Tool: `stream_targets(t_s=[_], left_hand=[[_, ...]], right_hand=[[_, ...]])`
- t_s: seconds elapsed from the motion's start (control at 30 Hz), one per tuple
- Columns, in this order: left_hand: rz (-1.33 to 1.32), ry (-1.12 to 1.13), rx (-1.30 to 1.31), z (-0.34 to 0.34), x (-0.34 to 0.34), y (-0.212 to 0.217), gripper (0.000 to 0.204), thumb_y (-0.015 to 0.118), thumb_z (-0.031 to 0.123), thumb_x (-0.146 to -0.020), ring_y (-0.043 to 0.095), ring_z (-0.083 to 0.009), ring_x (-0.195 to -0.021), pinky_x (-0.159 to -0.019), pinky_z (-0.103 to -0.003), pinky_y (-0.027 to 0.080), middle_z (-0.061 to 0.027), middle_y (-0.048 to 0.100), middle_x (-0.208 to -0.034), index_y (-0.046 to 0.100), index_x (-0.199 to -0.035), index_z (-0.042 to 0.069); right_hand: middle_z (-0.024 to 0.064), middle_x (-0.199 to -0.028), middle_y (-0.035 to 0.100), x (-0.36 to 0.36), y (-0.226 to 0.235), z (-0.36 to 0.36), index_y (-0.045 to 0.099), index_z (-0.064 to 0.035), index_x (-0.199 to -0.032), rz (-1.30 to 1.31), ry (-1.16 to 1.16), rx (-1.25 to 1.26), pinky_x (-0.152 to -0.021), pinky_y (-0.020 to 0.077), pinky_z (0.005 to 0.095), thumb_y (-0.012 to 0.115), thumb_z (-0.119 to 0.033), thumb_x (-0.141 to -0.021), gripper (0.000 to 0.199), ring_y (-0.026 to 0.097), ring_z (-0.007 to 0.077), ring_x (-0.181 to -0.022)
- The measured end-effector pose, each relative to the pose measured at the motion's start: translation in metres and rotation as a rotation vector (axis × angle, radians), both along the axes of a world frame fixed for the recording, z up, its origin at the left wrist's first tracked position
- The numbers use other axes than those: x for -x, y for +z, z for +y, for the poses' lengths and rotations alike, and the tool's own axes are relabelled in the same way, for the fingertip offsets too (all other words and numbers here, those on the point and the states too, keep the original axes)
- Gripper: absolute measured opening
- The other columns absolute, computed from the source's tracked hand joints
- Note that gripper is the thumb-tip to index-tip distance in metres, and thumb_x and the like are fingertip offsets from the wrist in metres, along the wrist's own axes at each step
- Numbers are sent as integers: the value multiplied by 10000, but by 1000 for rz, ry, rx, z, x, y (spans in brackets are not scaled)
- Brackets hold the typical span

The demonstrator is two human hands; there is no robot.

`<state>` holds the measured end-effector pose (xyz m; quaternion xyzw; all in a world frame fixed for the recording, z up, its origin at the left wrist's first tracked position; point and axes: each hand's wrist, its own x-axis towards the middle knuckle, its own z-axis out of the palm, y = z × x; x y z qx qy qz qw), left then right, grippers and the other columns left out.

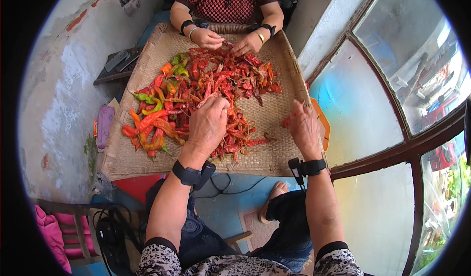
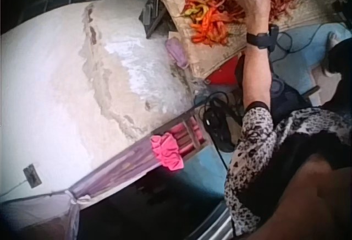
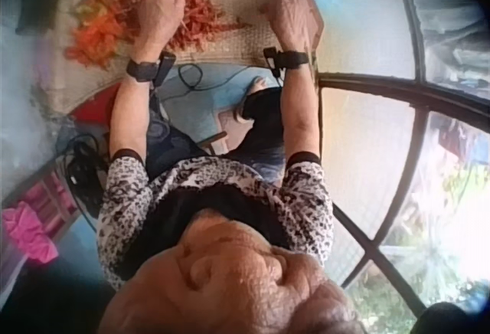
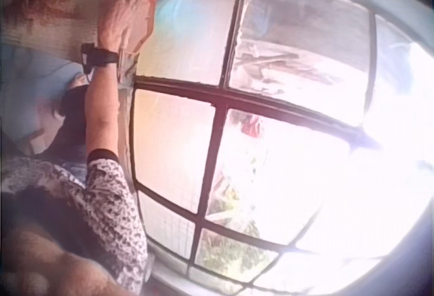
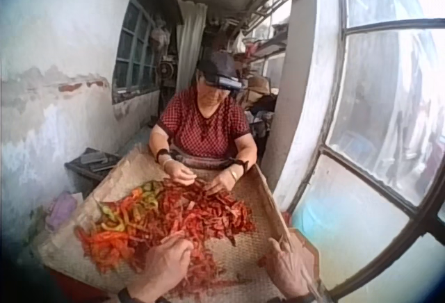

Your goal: The person empties a bag of dried peppers onto a tray and sorts through them by hand, pulling off the stems and moving the peppers into a pile.

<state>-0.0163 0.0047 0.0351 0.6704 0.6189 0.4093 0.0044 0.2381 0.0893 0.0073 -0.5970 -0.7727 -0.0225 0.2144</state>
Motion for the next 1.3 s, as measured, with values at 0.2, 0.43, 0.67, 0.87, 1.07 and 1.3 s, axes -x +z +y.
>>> stream_targets(t_s=[0.2, 0.43, 0.67, 0.87, 1.07, 1.3], left_hand=[[-2, -3, -10, -1, 0, -2, 92, 574, 17, -849, 647, -322, -794, -649, -392, 531, -133, 625, -959, 548, -933, 45], [11, 2, -33, -3, 3, 1, 89, 573, 23, -847, 637, -350, -806, -656, -408, 526, -139, 628, -963, 540, -927, 40], [-155, -93, -53, 4, 4, -6, 89, 554, -12, -855, 634, -298, -774, -678, -374, 514, -137, 622, -936, 546, -941, 12], [-394, -215, 84, 11, -3, -8, 116, 531, 16, -901, 602, -84, -735, -660, -242, 505, -23, 610, -848, 582, -1004, 4], [-517, -305, 218, 6, -17, -13, 124, 531, -4, -879, 595, -119, -759, -693, -267, 497, -49, 612, -847, 577, -994, -2], [-466, -271, 111, -1, -11, -2, 147, 601, 44, -863, 631, -197, -779, -687, -329, 512, -113, 643, -885, 582, -998, -10]], right_hand=[[160, -1031, 582, 8, -32, 16, 551, -59, -1171, -287, -84, 78, -746, 521, 460, 581, -134, -834, 346, 617, 333, -922], [148, -951, 589, 3, -24, 15, 523, -157, -1313, -258, -3, 139, -718, 537, 417, 525, -44, -834, 492, 631, 319, -862], [159, -863, 559, -32, 18, 14, 576, -40, -871, 258, -85, -452, -662, 465, 447, 593, -62, -833, 48, 559, 360, -768], [163, -1083, 562, -22, 21, -6, 594, -44, -1115, 217, 8, -300, -810, 473, 396, 682, -115, -801, 334, 572, 298, -937], [186, -923, 603, 54, 20, -44, 565, 3, -1145, 532, 647, 215, -689, 509, 370, 666, -73, -821, 348, 642, 297, -756], [158, -778, 630, 34, 26, -27, 637, 2, -882, 550, 510, -5, -633, 500, 373, 639, -36, -827, 67, 627, 301, -690]])
